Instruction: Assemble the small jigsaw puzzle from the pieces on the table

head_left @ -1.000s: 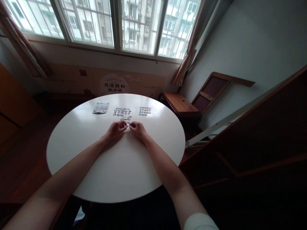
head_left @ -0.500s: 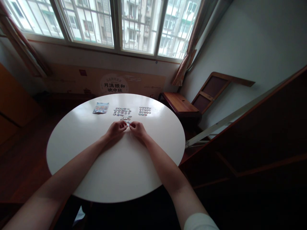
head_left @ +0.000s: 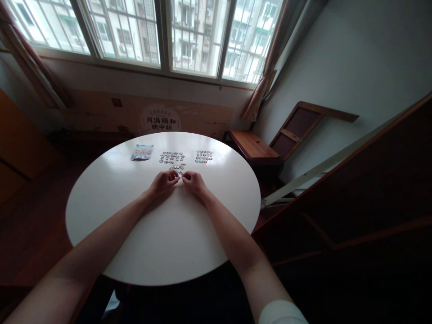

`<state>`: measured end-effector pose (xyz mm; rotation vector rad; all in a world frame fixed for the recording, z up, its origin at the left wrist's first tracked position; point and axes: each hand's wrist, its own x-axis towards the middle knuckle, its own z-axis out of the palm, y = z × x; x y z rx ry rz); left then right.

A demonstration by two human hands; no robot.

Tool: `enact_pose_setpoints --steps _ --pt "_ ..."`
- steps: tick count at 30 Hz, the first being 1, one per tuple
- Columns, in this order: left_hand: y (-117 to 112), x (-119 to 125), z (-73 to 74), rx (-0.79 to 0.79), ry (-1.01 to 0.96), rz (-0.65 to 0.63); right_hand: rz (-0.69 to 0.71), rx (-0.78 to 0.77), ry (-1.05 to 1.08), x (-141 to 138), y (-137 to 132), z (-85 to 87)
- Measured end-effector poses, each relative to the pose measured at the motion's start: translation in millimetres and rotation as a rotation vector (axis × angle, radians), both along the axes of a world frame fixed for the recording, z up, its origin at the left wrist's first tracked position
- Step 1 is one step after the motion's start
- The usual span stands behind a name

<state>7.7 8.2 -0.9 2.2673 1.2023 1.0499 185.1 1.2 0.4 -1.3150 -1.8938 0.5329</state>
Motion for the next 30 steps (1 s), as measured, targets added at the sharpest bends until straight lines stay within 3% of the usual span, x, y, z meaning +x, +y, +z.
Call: enact_pose_setpoints --steps 30 --pt "-1.1 0.3 1.4 -0.011 0.006 0.0 -0.004 -0.012 -0.003 0.3 0.2 0.0"
